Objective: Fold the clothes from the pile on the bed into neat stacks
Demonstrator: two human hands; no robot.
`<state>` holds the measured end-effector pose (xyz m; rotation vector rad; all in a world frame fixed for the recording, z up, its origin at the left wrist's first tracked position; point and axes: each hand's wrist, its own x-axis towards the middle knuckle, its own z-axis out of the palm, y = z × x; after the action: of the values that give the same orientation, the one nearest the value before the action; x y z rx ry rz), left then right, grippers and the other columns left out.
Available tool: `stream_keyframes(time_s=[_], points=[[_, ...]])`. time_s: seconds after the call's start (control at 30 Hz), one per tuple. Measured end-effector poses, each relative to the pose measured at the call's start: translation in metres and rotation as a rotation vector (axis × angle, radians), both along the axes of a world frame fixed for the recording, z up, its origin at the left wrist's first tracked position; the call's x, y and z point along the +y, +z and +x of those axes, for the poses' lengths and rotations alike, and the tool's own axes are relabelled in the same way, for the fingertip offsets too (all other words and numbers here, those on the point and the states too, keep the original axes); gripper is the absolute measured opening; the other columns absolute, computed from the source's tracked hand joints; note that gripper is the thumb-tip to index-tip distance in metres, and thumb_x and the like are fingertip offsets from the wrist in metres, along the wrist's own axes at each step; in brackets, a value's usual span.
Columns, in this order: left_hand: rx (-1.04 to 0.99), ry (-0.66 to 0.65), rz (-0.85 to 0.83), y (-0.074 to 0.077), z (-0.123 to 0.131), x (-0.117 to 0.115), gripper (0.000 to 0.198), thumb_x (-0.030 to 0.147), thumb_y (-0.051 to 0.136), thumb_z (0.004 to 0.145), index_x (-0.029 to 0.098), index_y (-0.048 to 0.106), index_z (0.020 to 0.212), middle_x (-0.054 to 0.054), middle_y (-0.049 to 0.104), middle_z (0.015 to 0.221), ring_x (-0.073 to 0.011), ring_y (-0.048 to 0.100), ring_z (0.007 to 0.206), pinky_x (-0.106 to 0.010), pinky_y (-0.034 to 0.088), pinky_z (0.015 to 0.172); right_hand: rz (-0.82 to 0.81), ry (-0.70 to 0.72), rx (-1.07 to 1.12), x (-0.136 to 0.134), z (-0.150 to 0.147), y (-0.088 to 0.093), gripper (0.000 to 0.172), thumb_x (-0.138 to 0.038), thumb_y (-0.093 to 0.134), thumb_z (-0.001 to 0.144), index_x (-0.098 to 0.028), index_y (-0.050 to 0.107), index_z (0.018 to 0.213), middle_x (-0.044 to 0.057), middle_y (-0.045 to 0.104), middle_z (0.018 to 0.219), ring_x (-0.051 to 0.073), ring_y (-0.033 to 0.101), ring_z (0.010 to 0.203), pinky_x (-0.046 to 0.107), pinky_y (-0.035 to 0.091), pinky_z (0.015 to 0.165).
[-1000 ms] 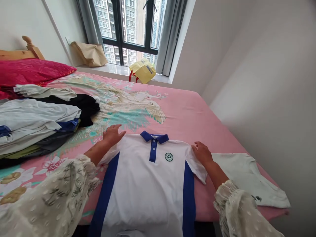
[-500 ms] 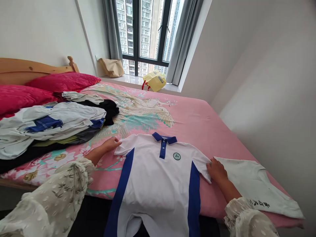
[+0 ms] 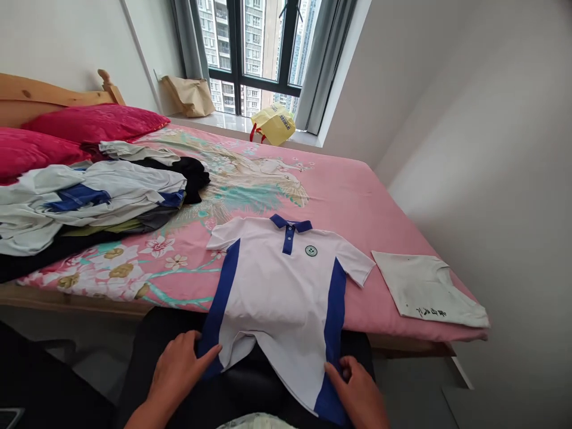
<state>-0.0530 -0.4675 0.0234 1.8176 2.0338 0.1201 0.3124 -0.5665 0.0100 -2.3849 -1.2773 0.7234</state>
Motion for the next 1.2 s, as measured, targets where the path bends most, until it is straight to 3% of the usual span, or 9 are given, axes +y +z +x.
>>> stream_keyframes(time_s=[0.17,0.33,0.43,0.57,0.63,0.8,0.97,1.1,1.2], points=[[0.166,-0.127,-0.069,-0.012,-0.004,-0.002,0.038,0.048,0.053,0.071,0.020,0.063,0.094,-0.012,0.063,0.101,-0.0330,0.056,0.098,-0.042,0.038,0.082,0.076,0.013,-0.024,-0.019,-0.007,-0.012,0.017,-0.042,0.052,0.073,-0.025,0.054,0.069,0.005,0.062,0.079,0.025,0.056,0.081,0.032,0.038,0.067],[0.193,-0.008,0.058,-0.019,0.005,-0.001,0.075,0.052,0.050,0.071,0.011,0.038,0.133,-0.018,0.063,0.107,-0.0372,0.053,0.107,-0.046,0.035,0.086,0.275,-0.107,0.305,-0.032,0.001,-0.006,0.030,-0.054,0.048,0.073,-0.024,0.051,0.071,-0.001,0.056,0.064,0.018,0.052,0.061,0.028,0.040,0.061],[0.119,-0.058,0.003,-0.018,0.002,0.002,0.060,0.033,0.047,0.072,0.015,0.042,0.130,-0.011,0.068,0.091,-0.0324,0.058,0.101,-0.044,0.033,0.088,0.338,-0.169,0.435,-0.043,0.003,-0.012,0.037,-0.060,0.050,0.069,-0.023,0.050,0.071,-0.002,0.051,0.058,0.016,0.049,0.054,0.028,0.041,0.055],[-0.161,0.078,-0.046,-0.012,-0.015,0.006,0.052,0.030,0.040,0.075,0.015,0.041,0.125,-0.007,0.067,0.095,-0.0225,0.064,0.089,-0.033,0.041,0.080,0.277,-0.311,0.538,-0.049,0.000,-0.028,0.044,-0.066,0.052,0.064,-0.024,0.049,0.077,-0.005,0.044,0.050,0.015,0.043,0.043,0.026,0.034,0.038],[-0.143,0.089,-0.015,-0.010,-0.022,0.005,0.055,0.034,0.039,0.076,0.014,0.040,0.128,-0.009,0.065,0.104,-0.0241,0.061,0.097,-0.034,0.041,0.082,0.282,-0.328,0.572,-0.049,-0.001,-0.033,0.045,-0.066,0.054,0.063,-0.024,0.050,0.078,-0.005,0.046,0.050,0.014,0.042,0.042,0.025,0.033,0.037],[0.100,-0.084,0.018,-0.013,-0.010,0.006,0.062,0.041,0.056,0.065,0.014,0.051,0.120,-0.018,0.062,0.114,-0.0365,0.050,0.115,-0.048,0.032,0.094,0.236,-0.271,0.569,-0.045,0.001,-0.028,0.044,-0.063,0.058,0.063,-0.021,0.057,0.076,-0.004,0.046,0.049,0.013,0.042,0.042,0.025,0.033,0.038],[-0.132,-0.013,-0.031,-0.015,0.006,0.020,0.030,0.035,0.060,0.062,0.018,0.063,0.087,-0.015,0.069,0.092,-0.0374,0.058,0.105,-0.046,0.035,0.093,0.253,-0.278,0.621,-0.043,0.003,-0.013,0.035,-0.054,0.057,0.064,-0.020,0.054,0.073,-0.005,0.042,0.050,0.012,0.040,0.043,0.023,0.031,0.035],[-0.360,-0.015,-0.014,-0.014,-0.008,0.015,0.027,0.030,0.046,0.076,0.018,0.060,0.095,-0.008,0.070,0.092,-0.0244,0.065,0.095,-0.033,0.047,0.082,0.263,-0.315,0.676,-0.043,0.004,-0.010,0.034,-0.053,0.057,0.061,-0.021,0.054,0.074,-0.006,0.040,0.050,0.012,0.040,0.043,0.023,0.033,0.035],[-0.809,0.190,-0.046,-0.007,-0.026,-0.002,0.029,0.037,0.044,0.079,0.019,0.055,0.099,-0.006,0.070,0.087,-0.0195,0.067,0.078,-0.029,0.052,0.069,0.275,-0.300,0.696,-0.043,0.008,-0.013,0.037,-0.054,0.060,0.061,-0.021,0.056,0.076,-0.006,0.040,0.049,0.012,0.040,0.042,0.023,0.033,0.035]])
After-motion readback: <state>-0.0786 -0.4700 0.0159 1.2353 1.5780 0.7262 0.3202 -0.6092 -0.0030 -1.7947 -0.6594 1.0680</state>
